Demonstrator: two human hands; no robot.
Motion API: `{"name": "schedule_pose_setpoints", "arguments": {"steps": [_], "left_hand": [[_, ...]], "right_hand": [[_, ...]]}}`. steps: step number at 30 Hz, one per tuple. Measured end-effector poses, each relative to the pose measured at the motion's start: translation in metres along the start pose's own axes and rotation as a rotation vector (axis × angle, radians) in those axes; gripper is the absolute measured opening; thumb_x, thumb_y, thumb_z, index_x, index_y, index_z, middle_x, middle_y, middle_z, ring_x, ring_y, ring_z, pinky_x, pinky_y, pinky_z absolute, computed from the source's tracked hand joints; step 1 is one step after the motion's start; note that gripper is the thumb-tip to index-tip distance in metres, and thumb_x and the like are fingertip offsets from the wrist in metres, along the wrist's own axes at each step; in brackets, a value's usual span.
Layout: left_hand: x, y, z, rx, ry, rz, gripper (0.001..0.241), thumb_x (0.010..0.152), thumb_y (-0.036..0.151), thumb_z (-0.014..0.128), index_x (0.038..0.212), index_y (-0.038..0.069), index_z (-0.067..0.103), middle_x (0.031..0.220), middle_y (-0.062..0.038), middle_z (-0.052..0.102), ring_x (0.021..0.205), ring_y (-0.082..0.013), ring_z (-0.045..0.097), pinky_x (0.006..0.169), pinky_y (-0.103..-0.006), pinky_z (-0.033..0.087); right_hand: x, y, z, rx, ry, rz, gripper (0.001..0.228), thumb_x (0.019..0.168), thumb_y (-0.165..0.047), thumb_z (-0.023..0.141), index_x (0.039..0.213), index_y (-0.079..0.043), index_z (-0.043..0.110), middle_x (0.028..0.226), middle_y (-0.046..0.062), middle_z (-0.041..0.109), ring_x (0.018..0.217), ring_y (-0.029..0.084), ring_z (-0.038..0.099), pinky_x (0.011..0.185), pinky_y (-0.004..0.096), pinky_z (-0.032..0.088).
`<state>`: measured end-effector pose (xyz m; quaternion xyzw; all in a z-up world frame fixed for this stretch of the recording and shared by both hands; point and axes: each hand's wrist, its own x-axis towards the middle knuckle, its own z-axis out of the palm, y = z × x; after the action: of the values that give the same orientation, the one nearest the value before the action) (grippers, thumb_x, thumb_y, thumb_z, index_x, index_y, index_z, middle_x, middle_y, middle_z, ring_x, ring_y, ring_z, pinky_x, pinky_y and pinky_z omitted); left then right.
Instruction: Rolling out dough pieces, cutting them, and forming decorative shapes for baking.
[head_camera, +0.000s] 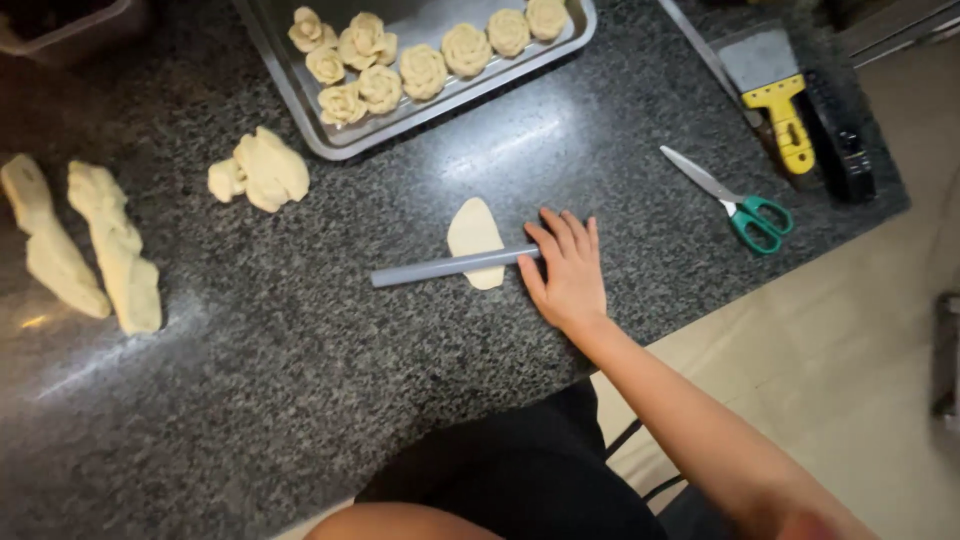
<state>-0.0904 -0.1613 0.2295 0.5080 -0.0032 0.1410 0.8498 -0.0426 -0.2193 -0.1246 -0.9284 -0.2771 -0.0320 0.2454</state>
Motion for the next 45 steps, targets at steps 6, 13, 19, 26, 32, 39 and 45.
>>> {"name": "schedule_pose_setpoints", "arguments": {"steps": [6,13,19,26,32,39,45], "left_hand": [[-0.015,-0.039,-0.037,-0.053,0.014,0.020,0.068,0.113,0.059,0.019,0.149,0.008,0.045,0.158,-0.012,0.044,0.153,-0.0221,0.040,0.133,-0.0398,0.024],[-0.027,-0.102,-0.088,-0.443,0.016,-0.245,0.073,0.112,0.061,0.017,0.153,0.007,0.045,0.157,-0.012,0.046,0.147,-0.0237,0.042,0.122,-0.0398,0.028],[-0.020,-0.126,-0.112,-0.970,0.065,-0.764,0.065,0.110,0.055,0.023,0.150,0.010,0.047,0.154,-0.008,0.051,0.137,-0.0251,0.048,0.107,-0.0382,0.038],[0.006,-0.180,-0.113,-1.000,0.051,-0.831,0.048,0.113,0.043,0.034,0.145,0.010,0.050,0.144,-0.011,0.059,0.123,-0.0261,0.060,0.100,-0.0375,0.048],[0.105,-0.314,-0.113,0.215,-0.226,-0.523,0.047,0.107,0.037,0.048,0.135,0.002,0.062,0.120,-0.010,0.072,0.102,-0.0209,0.067,0.090,-0.0326,0.050],[0.273,-0.415,-0.072,1.228,-0.381,0.196,0.043,0.102,0.031,0.062,0.131,0.000,0.062,0.123,-0.020,0.065,0.111,-0.0375,0.064,0.092,-0.0481,0.052],[0.350,-0.502,-0.059,1.576,-0.452,0.425,0.051,0.087,0.028,0.066,0.131,0.003,0.062,0.125,-0.018,0.063,0.108,-0.0363,0.064,0.081,-0.0518,0.051]], "right_hand": [[-0.004,0.008,-0.003,0.067,0.020,0.078,0.053,0.101,-0.034,0.061,0.143,-0.004,0.050,0.157,0.024,0.042,0.148,0.042,0.036,0.126,0.062,0.019],[-0.024,0.075,-0.010,0.034,0.376,0.186,0.047,0.104,-0.023,0.056,0.146,-0.004,0.048,0.163,0.024,0.034,0.157,0.044,0.028,0.132,0.062,0.013],[-0.032,0.144,-0.067,-0.056,0.329,0.268,0.042,0.106,-0.018,0.058,0.144,-0.002,0.048,0.163,0.026,0.033,0.152,0.048,0.030,0.129,0.056,0.023],[-0.020,0.147,-0.073,-0.177,0.241,0.344,0.059,0.100,-0.024,0.067,0.149,0.001,0.045,0.165,0.030,0.027,0.154,0.052,0.024,0.127,0.061,0.017],[-0.014,0.151,-0.072,-0.164,0.264,0.409,0.062,0.094,-0.026,0.068,0.146,-0.001,0.047,0.162,0.029,0.034,0.151,0.047,0.031,0.126,0.061,0.018],[-0.002,0.146,-0.083,-0.113,0.249,0.499,0.057,0.090,-0.025,0.068,0.140,-0.003,0.052,0.155,0.022,0.045,0.148,0.043,0.036,0.125,0.056,0.022],[0.000,0.150,-0.087,-0.100,0.155,0.551,0.059,0.088,-0.026,0.069,0.139,-0.003,0.052,0.154,0.022,0.044,0.147,0.043,0.035,0.122,0.057,0.021]]}}
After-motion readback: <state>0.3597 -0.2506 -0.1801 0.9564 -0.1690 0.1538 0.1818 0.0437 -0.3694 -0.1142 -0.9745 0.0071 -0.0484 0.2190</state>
